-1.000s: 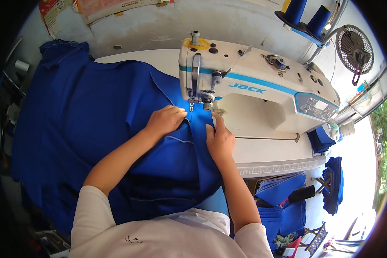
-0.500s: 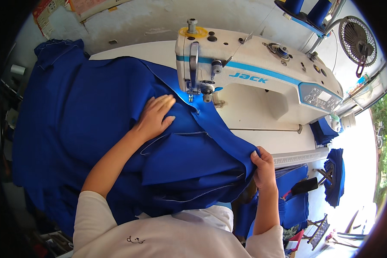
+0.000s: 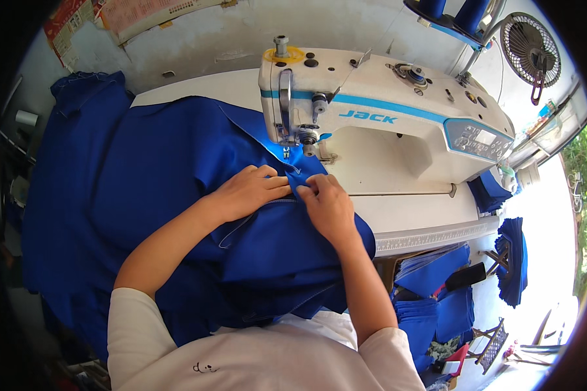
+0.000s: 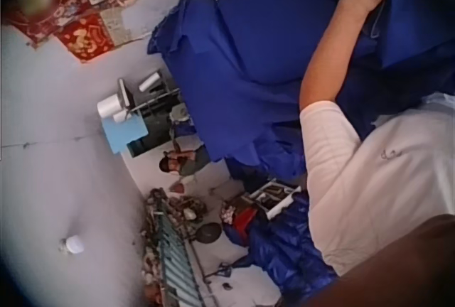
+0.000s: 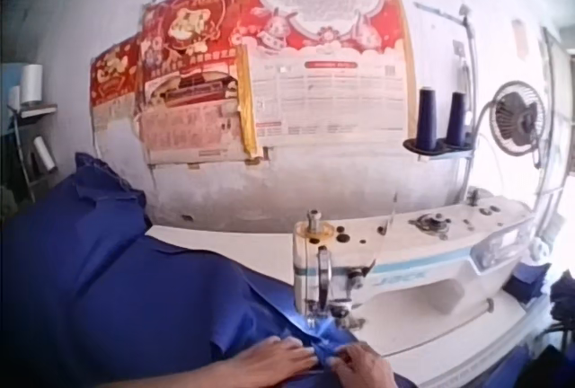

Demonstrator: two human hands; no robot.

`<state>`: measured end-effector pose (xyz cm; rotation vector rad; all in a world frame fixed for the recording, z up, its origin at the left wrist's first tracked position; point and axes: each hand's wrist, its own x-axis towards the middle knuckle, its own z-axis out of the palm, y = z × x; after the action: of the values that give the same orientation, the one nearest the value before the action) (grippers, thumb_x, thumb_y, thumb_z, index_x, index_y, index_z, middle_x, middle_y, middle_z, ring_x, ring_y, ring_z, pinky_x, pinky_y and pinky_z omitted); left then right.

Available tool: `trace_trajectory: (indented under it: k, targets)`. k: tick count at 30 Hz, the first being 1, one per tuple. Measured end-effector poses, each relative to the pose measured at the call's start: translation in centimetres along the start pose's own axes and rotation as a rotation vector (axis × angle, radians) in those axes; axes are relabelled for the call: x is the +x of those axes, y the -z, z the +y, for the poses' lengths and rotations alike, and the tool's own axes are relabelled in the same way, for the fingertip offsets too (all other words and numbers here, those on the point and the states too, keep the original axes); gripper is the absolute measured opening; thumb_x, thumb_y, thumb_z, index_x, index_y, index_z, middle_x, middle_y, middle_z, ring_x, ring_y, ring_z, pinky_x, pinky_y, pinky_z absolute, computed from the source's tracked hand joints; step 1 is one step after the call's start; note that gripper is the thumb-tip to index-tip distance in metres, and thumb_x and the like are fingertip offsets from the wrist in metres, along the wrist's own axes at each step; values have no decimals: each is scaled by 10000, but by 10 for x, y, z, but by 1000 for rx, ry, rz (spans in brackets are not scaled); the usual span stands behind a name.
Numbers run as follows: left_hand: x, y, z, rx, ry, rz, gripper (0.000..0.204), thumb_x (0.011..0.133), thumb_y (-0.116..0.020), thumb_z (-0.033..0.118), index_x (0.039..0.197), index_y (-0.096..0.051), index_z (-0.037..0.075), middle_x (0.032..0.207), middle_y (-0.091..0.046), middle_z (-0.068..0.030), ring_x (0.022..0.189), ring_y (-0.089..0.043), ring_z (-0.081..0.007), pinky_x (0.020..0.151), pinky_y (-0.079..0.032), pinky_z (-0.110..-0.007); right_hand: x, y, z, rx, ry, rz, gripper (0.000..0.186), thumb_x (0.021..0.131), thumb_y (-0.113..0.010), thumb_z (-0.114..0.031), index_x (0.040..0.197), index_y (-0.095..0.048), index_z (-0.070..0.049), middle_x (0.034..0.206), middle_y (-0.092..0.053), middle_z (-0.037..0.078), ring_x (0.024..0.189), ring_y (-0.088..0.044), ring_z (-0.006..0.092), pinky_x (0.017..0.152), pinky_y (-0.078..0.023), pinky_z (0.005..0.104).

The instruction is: The person aligns and sews a large blue fabric piece on an industrial sewing machine, guiding it under the needle and adjusting folds throughout. The fabric is handled continuously as the machine stitches along its edges.

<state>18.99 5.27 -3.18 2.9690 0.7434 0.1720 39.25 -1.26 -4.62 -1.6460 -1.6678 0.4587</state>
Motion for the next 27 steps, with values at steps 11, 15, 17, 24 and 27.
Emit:
trace_trajectory:
  k: [11, 15, 17, 24, 27]
  targets:
    - [20, -25, -32, -440, 32, 463, 304, 810, -650, -54, 1055, -714, 114, 1011, -661, -38, 738, -677, -192, 661, -559, -295, -7, -28, -5, -183, 43, 195, 195, 738, -751, -160, 863, -623, -82, 826, -601, 60, 783, -625, 263, 688, -500, 393]
    - [37, -24, -30, -296, -7, 347, 210, 800, -679, 44, 981, -705, 148, 866, -597, -41, 749, -666, -200, 631, -548, -319, -9, -31, -4, -209, 43, 228, 145, 752, -728, -133, 829, -617, -81, 807, -601, 59, 761, -620, 272, 668, -498, 397]
    - [39, -25, -30, -176, -56, 359, 154, 793, -674, 89, 933, -690, 152, 841, -565, -41, 747, -657, -200, 598, -540, -324, -9, -31, -3, -218, 49, 242, 131, 757, -723, -128, 820, -618, -81, 801, -601, 60, 756, -619, 274, 666, -499, 397]
    - [39, -42, -30, 210, -227, 533, 48, 815, -649, 121, 861, -642, 110, 795, -533, -14, 661, -603, -156, 532, -515, -282, -11, -32, -2, -208, 106, 262, 155, 754, -731, -126, 883, -656, -83, 818, -599, 70, 780, -613, 273, 680, -505, 395]
    - [40, -41, -29, 226, -200, 573, 65, 785, -652, 119, 847, -632, 116, 788, -515, -6, 674, -597, -137, 521, -512, -271, -12, -33, -1, -228, 196, 292, 184, 758, -721, -95, 930, -665, -64, 837, -593, 80, 783, -604, 274, 684, -508, 395]
